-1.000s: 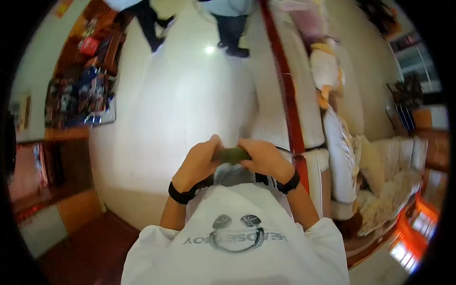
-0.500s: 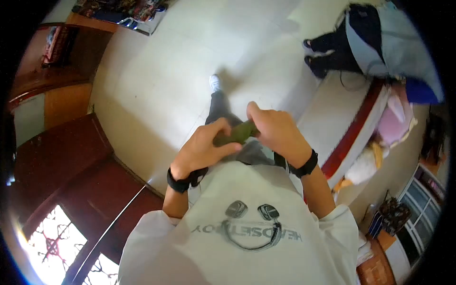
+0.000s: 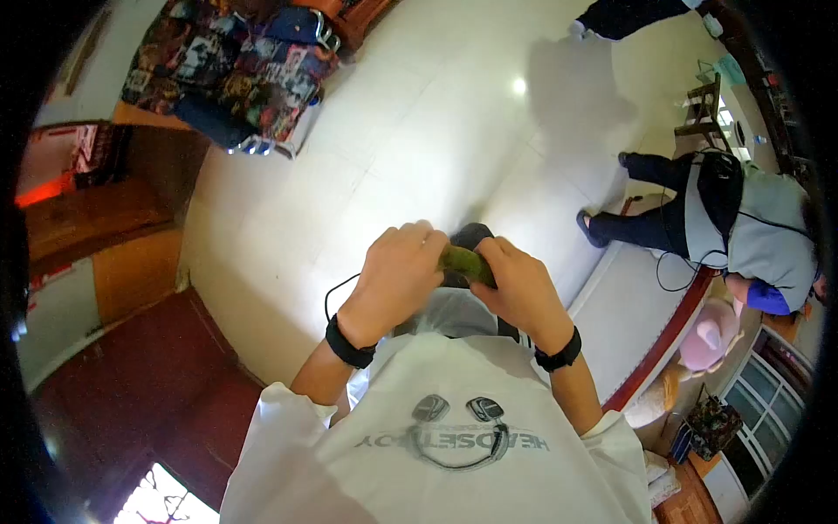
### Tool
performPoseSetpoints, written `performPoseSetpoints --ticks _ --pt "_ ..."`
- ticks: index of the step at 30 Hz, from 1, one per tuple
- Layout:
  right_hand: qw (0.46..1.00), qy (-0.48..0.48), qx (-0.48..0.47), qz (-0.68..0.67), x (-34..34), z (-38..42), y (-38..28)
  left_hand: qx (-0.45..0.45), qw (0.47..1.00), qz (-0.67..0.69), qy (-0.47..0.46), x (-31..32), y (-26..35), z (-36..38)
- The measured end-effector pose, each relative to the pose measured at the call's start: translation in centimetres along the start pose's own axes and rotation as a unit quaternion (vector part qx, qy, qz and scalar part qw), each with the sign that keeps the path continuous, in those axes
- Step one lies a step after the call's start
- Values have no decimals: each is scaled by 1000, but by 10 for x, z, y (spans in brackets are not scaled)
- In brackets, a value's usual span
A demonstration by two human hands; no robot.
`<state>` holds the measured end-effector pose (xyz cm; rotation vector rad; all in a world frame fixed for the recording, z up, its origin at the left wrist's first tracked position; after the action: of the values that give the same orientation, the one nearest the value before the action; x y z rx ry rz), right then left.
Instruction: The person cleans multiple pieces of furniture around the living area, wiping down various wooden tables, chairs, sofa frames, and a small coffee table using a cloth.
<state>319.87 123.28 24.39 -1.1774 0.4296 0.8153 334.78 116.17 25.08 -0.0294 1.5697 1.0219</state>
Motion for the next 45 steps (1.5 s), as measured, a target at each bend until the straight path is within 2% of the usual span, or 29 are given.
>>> performPoseSetpoints --ticks 3,5,6,7,11,12,15,18,21,28,31,35,37,38,39,41,43,45 --pt "998 31 -49 -39 -39 -66 7 -20 999 25 -10 -22 -31 -61" --pt "998 16 -62 -18 -59 -119 21 -88 991 10 -97 -23 -63 -105" --pt "998 -12 -55 10 -66 -144 25 -52 998 17 -38 -33 -77 -125" --pt "997 -44 -47 39 -77 -170 28 -51 998 17 -36 -39 -93 -145" --pt "989 -26 -132 58 -141 -273 18 -73 996 -23 -38 -72 -156 -232" --pt "986 -51 -141 74 -153 -299 20 -79 995 -32 -50 -81 -167 -251" --pt "986 -40 -152 48 -198 -364 26 -74 997 -5 -34 -117 -198 -314" --pt "991 -75 -108 -3 -251 -430 29 -64 994 66 -53 -155 -228 -388" --pt "996 -46 -77 -17 -291 -502 51 -20 992 124 -27 -194 -254 -464" --pt "1000 22 8 3 -397 -632 109 21 983 151 -102 -244 -311 -639" --pt "999 22 10 41 -424 -680 137 9 976 138 -165 -259 -329 -708" --pt "999 -22 17 37 -482 -753 159 29 986 114 -121 -270 -358 -796" --pt "998 -68 0 -13 -505 -785 170 30 980 161 -109 -264 -379 -830" --pt "997 -75 0 -12 -515 -801 177 -26 976 167 -137 -260 -394 -844" --pt "994 -101 -9 -29 -522 -818 183 -31 975 172 -138 -260 -405 -858" --pt "989 -138 -18 -47 -530 -858 197 -80 978 164 -103 -261 -436 -886" --pt "986 -97 -81 -108 -531 -908 209 -95 977 157 -106 -266 -474 -913" --pt "986 -130 -75 -66 -526 -962 227 -71 984 157 -46 -267 -517 -935"
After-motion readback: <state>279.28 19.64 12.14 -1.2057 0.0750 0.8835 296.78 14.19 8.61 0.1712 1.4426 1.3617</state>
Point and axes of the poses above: each hand's wrist, its own z-axis away from the middle knuckle, its own x-axis out of the palm, y = z × x, the point moved 5 cm from there along -z, towards the middle knuckle, and after that the axes turned 4 degrees about -y, right-handed, at the moved point
